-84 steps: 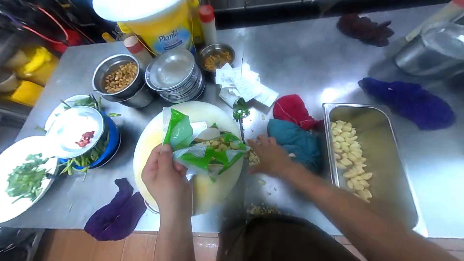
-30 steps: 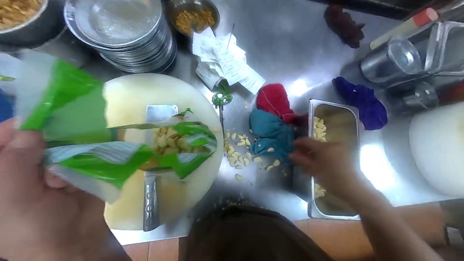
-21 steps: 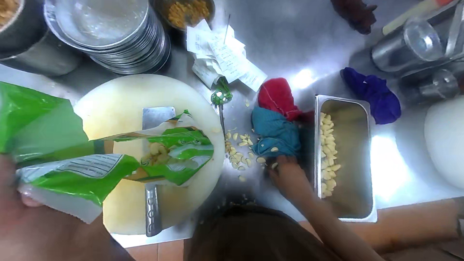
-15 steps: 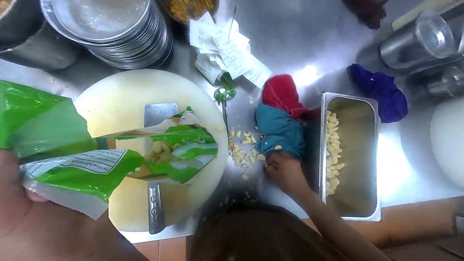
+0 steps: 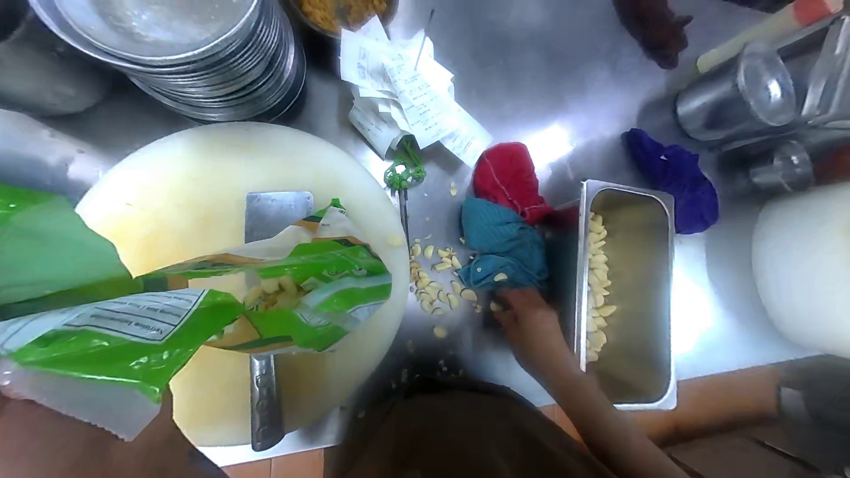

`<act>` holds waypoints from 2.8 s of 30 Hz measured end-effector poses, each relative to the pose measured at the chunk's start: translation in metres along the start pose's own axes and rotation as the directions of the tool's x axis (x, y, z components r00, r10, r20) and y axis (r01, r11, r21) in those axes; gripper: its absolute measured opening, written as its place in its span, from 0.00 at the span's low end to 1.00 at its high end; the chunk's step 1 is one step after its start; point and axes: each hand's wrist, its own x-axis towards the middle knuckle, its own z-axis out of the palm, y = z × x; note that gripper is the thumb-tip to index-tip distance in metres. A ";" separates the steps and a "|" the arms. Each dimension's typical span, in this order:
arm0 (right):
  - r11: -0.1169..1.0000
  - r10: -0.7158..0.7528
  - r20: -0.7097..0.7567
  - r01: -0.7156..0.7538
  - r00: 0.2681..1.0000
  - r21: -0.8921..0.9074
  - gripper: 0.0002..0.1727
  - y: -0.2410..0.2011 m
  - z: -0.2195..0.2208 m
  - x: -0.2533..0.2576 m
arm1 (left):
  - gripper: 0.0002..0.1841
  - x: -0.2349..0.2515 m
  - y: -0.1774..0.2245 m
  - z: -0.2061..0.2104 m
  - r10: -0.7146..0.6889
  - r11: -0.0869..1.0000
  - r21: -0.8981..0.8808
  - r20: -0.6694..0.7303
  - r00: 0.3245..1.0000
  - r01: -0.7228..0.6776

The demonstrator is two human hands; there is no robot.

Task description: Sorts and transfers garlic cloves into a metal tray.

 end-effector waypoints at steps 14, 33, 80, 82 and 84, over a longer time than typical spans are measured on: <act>0.039 0.142 0.359 -0.368 0.922 0.929 0.13 0.004 -0.028 -0.003 | 0.14 0.004 -0.004 0.016 0.231 0.916 -0.371 0.169 0.958 -0.155; 0.073 0.071 0.089 -0.094 0.993 0.993 0.13 -0.010 -0.005 -0.009 | 0.16 -0.018 0.013 0.019 0.195 0.875 -0.484 0.343 0.919 -0.005; 0.346 -0.938 0.016 0.936 0.348 -0.065 0.11 -0.264 -0.082 0.000 | 0.12 -0.019 0.072 0.003 0.249 0.952 -0.273 0.423 0.871 -0.139; 0.248 -0.929 -0.291 0.968 0.228 -0.034 0.10 -0.234 -0.084 -0.002 | 0.12 -0.017 0.067 -0.001 0.249 0.953 -0.268 0.420 0.873 -0.143; 0.381 -0.771 -0.547 0.925 0.326 0.014 0.10 -0.185 -0.081 0.008 | 0.12 -0.015 0.063 -0.005 0.239 0.953 -0.270 0.403 0.883 -0.135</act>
